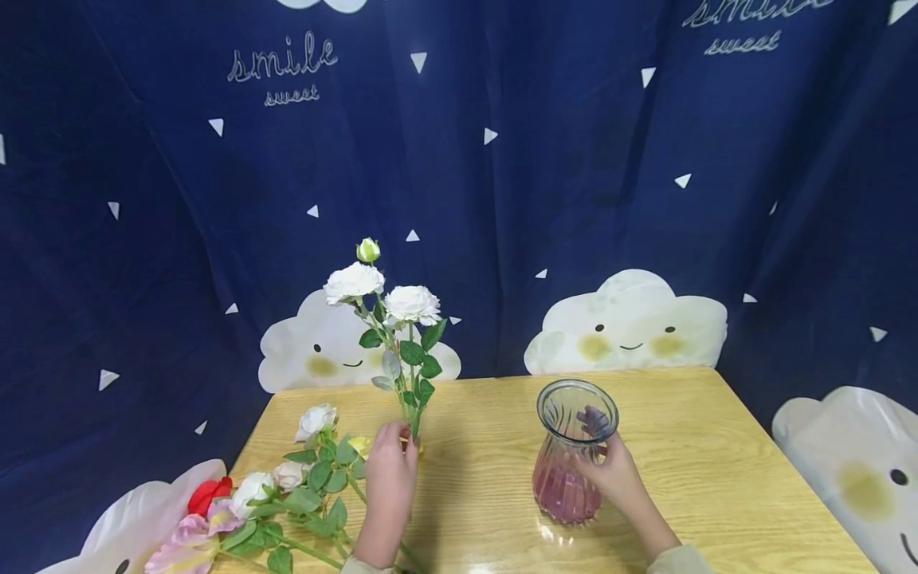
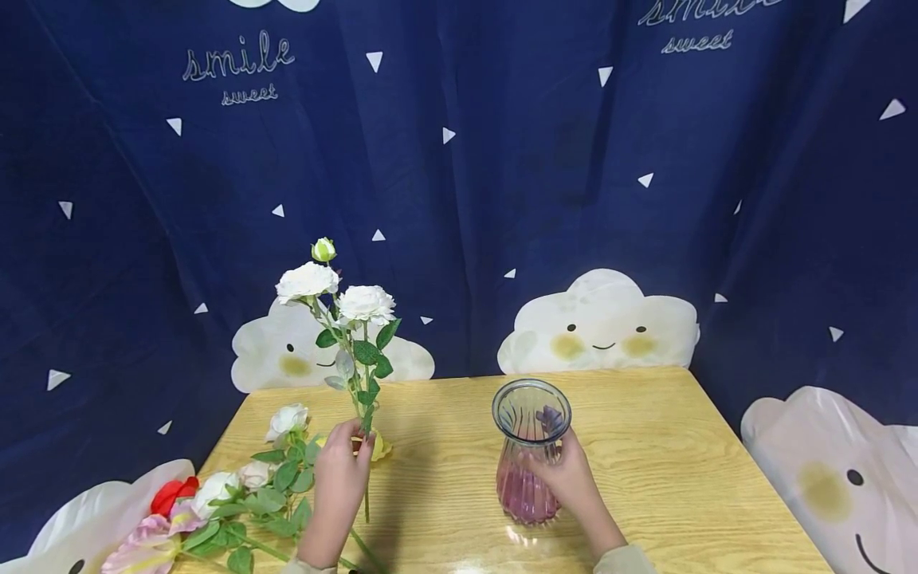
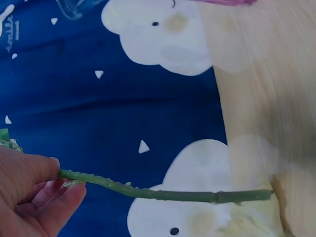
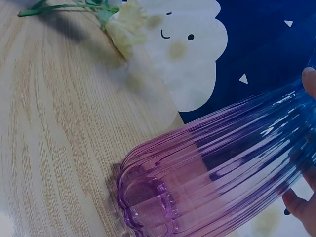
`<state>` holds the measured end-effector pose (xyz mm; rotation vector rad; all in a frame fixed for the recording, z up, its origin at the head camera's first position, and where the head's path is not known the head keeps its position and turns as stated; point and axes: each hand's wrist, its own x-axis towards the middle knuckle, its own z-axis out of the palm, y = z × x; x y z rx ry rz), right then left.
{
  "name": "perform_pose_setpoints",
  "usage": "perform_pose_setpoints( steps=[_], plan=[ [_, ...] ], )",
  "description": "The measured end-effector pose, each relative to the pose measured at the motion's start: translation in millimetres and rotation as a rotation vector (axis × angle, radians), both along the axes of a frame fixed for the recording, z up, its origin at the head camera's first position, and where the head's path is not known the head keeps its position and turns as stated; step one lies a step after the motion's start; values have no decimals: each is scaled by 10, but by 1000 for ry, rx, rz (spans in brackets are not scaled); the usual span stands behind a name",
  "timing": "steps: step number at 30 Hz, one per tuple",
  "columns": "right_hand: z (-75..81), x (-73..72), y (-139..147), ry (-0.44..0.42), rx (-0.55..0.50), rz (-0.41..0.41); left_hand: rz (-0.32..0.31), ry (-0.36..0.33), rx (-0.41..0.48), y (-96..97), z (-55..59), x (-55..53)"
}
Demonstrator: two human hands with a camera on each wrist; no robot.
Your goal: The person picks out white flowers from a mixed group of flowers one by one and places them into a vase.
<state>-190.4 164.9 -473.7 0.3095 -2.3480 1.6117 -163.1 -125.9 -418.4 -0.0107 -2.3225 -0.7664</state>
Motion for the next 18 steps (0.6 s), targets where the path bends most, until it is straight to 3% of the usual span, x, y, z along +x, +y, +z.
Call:
perform_pose_setpoints(
  steps=[5,14,18],
  plan=[
    [10,-1,-1,-22,-8,5,-26,71,11,103,59,-30],
    [36,17,-3,-81,-20,7,-51,68,35,262,206,-75],
    [34,17,-1,-56,-19,11,-81,115,33,313,270,-115]
  ],
)
